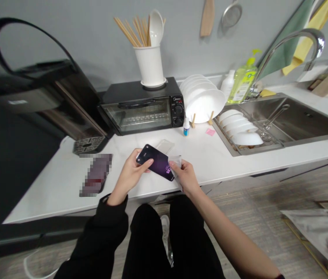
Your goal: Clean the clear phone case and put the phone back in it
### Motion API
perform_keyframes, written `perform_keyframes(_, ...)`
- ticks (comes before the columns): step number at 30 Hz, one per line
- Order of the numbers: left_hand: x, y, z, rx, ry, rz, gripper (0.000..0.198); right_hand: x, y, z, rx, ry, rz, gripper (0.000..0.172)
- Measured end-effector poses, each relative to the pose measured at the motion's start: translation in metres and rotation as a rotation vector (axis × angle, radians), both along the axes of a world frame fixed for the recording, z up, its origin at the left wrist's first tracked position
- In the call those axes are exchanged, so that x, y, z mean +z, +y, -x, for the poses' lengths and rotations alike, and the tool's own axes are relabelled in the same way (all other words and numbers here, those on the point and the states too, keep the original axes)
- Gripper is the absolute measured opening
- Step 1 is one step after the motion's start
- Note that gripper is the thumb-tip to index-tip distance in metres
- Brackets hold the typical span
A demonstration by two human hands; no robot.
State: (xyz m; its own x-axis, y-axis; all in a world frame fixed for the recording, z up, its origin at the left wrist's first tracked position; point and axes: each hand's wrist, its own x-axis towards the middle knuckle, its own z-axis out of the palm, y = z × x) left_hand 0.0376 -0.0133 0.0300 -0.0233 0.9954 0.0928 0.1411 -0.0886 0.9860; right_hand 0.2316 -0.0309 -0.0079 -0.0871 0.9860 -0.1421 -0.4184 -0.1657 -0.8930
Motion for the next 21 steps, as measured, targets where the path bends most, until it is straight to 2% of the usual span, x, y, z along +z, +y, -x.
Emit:
perform_keyframes(2,0.002,0.006,-0.007,0.059,-0.043,-0.044,0.047,0.001,0.004,0.004,0.037,-0.019,-0.004,0.044)
perform_keyframes(5,-0.004,0.003,-0.026,0.153,-0.121,-0.116,0.042,-0.002,-0.002,0.02,0.103,-0.022,-0.006,0.046)
perform_keyframes(9,-0.015,-0.016,-0.035,-0.028,0.054,-0.1,0.032,-0.005,-0.014,0.032,-0.117,0.018,-0.05,0.048)
perform_keyframes(13,-0.007,-0.026,-0.024,-0.259,0.102,0.032,0.042,0.001,-0.005,0.024,-0.3,0.047,-0.119,0.054)
perform_keyframes(15,0.0,-0.027,-0.017,-0.327,0.114,0.066,0.044,0.003,0.004,0.017,-0.271,0.064,-0.145,0.06)
perform_keyframes(17,0.005,-0.025,-0.009,-0.359,0.109,0.091,0.038,0.001,0.011,0.007,-0.17,0.016,-0.141,0.059)
perform_keyframes(19,0.007,-0.024,-0.001,-0.257,0.125,0.088,0.027,-0.006,0.017,-0.006,-0.086,-0.075,-0.117,0.051)
perform_keyframes(21,0.006,-0.024,0.006,-0.055,0.192,0.029,0.022,-0.014,0.022,-0.019,-0.095,-0.142,-0.094,0.044)
